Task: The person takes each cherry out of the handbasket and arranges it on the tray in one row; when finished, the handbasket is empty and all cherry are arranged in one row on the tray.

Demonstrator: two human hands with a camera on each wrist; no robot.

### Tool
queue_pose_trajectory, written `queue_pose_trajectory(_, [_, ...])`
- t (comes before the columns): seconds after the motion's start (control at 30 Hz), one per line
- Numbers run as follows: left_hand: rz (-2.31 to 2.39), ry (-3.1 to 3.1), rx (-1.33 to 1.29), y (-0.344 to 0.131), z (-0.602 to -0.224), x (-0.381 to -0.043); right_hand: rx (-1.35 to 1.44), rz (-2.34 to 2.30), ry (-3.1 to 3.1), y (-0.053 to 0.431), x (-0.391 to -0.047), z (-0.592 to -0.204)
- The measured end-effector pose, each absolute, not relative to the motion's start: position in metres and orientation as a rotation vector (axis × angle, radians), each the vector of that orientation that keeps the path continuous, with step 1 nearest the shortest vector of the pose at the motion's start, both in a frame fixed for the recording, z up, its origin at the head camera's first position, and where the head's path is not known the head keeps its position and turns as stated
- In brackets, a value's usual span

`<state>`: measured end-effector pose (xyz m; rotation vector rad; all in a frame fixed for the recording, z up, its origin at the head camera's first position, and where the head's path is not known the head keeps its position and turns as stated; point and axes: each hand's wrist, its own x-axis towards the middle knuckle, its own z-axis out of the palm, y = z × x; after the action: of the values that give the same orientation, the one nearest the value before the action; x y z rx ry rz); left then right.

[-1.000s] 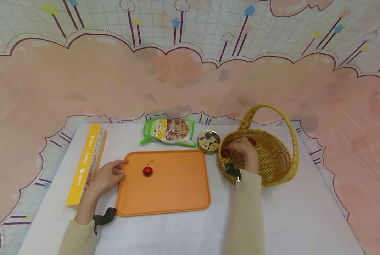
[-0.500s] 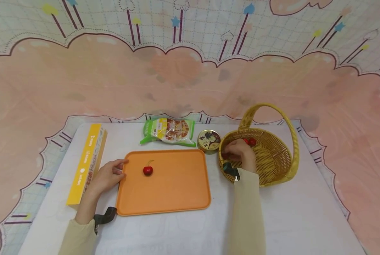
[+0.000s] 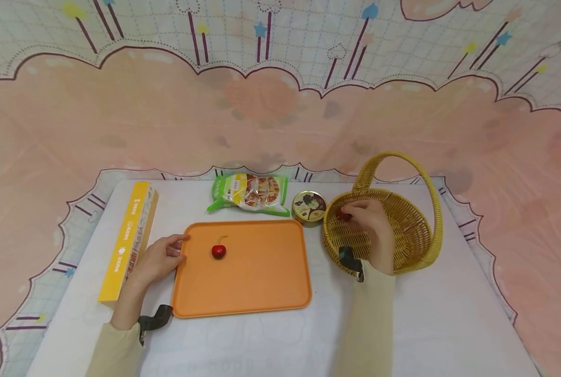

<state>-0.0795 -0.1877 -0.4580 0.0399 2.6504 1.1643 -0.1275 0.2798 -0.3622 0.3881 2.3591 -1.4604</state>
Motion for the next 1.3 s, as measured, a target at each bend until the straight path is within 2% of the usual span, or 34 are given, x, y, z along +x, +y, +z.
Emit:
queue_pose_trajectory(0.33, [1.162,2.655,0.047,-0.187,-0.458,-0.080,0.479,-1.797,2.367,0.232,-0.106,-0.361])
queue_pose_trajectory(0.57, [1.150,2.657,0.048,-0.189,-0.457,-0.078,0.360,-2.012,2.226,0.174,-0.104,-0.383])
queue_pose_trajectory(0.9, [1.141,2.643,0.026,-0.187,-0.457,-0.080,0.431,-1.750,2.243,0.104,-0.110,-0.430])
queue_pose_trajectory(1.3, [1.148,2.651,0.040,-0.188,-0.456,-0.080,0.316,-1.694,2.258,0.071,-0.102,-0.448])
